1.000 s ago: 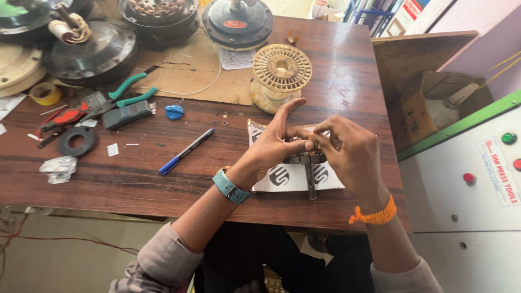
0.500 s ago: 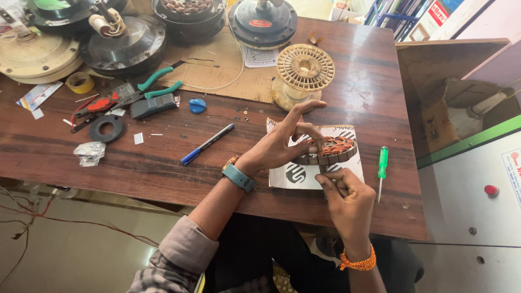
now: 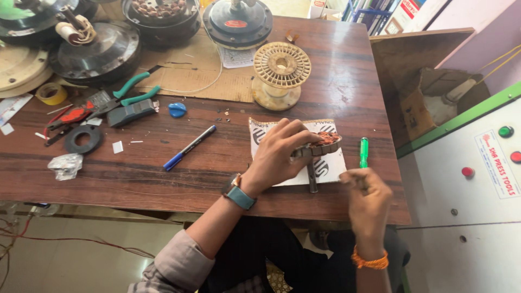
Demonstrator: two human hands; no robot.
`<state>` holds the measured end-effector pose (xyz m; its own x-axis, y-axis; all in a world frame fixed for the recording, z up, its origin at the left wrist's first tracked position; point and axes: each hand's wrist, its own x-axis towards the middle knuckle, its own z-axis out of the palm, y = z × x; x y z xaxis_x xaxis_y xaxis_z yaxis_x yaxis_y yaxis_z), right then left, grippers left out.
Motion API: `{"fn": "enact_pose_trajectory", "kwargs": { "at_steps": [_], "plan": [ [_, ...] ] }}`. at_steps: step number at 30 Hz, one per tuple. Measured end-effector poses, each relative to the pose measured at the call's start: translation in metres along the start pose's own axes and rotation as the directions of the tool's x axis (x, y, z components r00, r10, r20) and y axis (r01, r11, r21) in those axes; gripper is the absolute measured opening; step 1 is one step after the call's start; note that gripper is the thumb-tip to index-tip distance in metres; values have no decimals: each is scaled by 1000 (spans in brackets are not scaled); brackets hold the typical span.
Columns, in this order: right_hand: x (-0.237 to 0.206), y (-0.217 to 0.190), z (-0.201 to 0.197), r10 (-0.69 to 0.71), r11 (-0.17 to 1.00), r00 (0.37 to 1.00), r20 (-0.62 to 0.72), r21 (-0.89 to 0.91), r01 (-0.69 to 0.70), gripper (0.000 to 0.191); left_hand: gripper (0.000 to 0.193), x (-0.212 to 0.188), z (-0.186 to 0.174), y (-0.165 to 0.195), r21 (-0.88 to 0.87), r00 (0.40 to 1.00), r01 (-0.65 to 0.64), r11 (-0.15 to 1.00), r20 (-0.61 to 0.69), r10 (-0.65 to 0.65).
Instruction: The person works at a cluttered workbench on an electric motor armature, pressing and seating copper wire windings into the slots around the commutator by hand, turning the armature to reach different sections and adjusting the coils into place.
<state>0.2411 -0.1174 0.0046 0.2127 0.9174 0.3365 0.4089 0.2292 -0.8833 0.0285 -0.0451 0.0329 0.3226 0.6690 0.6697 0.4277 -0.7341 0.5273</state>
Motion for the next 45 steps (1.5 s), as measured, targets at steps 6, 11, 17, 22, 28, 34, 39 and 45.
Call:
{"fn": "enact_pose_trajectory", "kwargs": {
  "at_steps": [6,11,17,22,28,34,39,45],
  "plan": [
    [36,-8,-11,-122,989,992,-26,-83,120,24,38,1,-2,-8,-73,1000,3,997,-2,-3],
    [62,-34,-5,-334,917,936,110,-192,350,21,39,-2,-3,-7,-61,1000,12,998,-10,-13],
    [76,-55,2,-379,886,893,244,-183,426,15,39,-2,2,-8,-48,999,36,998,-21,-37],
    [96,-57,14,-402,833,859,317,-262,487,15,41,-2,1,-8,-65,998,62,996,22,-61],
    [112,-54,20,-370,836,853,369,-268,479,12,76,7,-9,-11,-571,928,371,732,255,-272],
    [117,-48,23,-422,838,830,364,-193,511,11,101,31,2,-13,-683,728,654,327,450,-517],
    [104,-43,23,-446,826,856,260,-249,506,14,105,23,-1,-14,-746,789,574,337,394,-471],
    [57,-50,24,-421,869,882,210,-184,458,14,96,10,-15,-33,-794,857,508,334,426,-291]
  ]
}}
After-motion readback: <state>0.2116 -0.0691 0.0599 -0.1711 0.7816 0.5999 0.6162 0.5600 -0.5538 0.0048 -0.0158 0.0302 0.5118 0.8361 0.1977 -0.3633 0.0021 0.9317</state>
